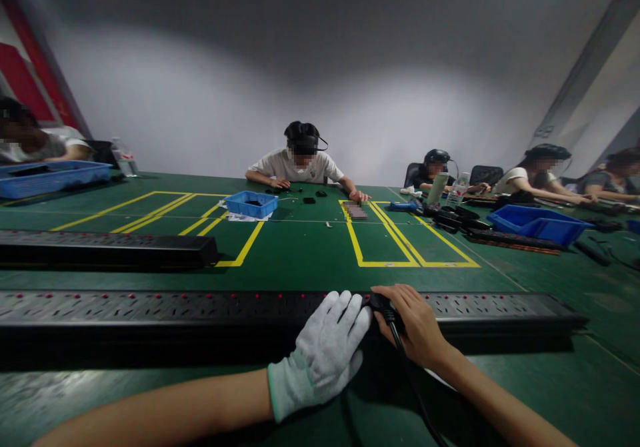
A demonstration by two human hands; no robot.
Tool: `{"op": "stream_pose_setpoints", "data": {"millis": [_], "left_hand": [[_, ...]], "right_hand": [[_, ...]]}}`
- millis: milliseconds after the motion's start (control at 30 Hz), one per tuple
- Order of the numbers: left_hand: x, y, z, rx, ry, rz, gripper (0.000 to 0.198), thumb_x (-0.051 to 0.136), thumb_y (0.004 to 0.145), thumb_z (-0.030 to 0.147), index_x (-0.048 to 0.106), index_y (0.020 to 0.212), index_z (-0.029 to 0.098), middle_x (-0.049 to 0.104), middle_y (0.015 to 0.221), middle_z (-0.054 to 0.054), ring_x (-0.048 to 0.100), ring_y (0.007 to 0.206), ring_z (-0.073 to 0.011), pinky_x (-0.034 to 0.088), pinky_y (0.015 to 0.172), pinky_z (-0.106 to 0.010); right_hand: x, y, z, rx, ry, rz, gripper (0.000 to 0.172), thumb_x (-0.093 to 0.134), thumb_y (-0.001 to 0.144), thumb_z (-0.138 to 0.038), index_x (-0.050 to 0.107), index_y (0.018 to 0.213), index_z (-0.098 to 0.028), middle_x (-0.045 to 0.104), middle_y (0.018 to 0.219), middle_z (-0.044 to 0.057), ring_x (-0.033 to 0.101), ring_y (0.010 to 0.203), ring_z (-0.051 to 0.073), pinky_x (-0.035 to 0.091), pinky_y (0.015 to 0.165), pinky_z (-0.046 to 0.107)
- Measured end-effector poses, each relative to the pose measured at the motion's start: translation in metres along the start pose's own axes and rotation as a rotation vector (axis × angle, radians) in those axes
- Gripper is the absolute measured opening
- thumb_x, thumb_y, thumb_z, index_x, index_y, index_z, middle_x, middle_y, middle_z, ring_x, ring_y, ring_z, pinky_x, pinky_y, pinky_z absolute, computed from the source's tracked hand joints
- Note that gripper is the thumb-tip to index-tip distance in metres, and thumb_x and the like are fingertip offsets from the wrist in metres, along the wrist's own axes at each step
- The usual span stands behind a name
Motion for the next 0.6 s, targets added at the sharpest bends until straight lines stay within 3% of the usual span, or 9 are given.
{"op": "stream_pose_setpoints", "data": {"millis": [300, 600], "left_hand": [[-0.0044, 0.0030, -0.0003, 0.012, 0.006, 0.073, 0.051, 0.053, 0.092, 0.031, 0.051, 0.137, 0.009, 0.054, 0.140, -0.016, 0.049, 0.132, -0.0338, 0.033, 0.113, -0.050], [-0.0032, 0.0024, 0.0004, 0.009, 0.008, 0.038, 0.052, 0.051, 0.094, 0.036, 0.050, 0.139, 0.010, 0.054, 0.141, -0.015, 0.049, 0.131, -0.0328, 0.031, 0.114, -0.049]], "right_hand": [[-0.0010, 0.0014, -0.0014, -0.005, -0.003, 0.004, 0.029, 0.054, 0.091, -0.018, 0.054, 0.120, -0.019, 0.069, 0.104, 0.009, 0.065, 0.093, 0.026, 0.052, 0.083, 0.041], [0.0009, 0.0020, -0.0014, -0.010, -0.012, 0.015, 0.028, 0.053, 0.090, -0.017, 0.053, 0.119, -0.020, 0.070, 0.103, 0.008, 0.066, 0.091, 0.025, 0.053, 0.082, 0.041]]}}
Point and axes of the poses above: each hand's wrist, its own y-axis towards the middle knuckle, its own x-axis out of the palm, z = x × y, the point moved 2 cm from there along y, towards the middle knuckle
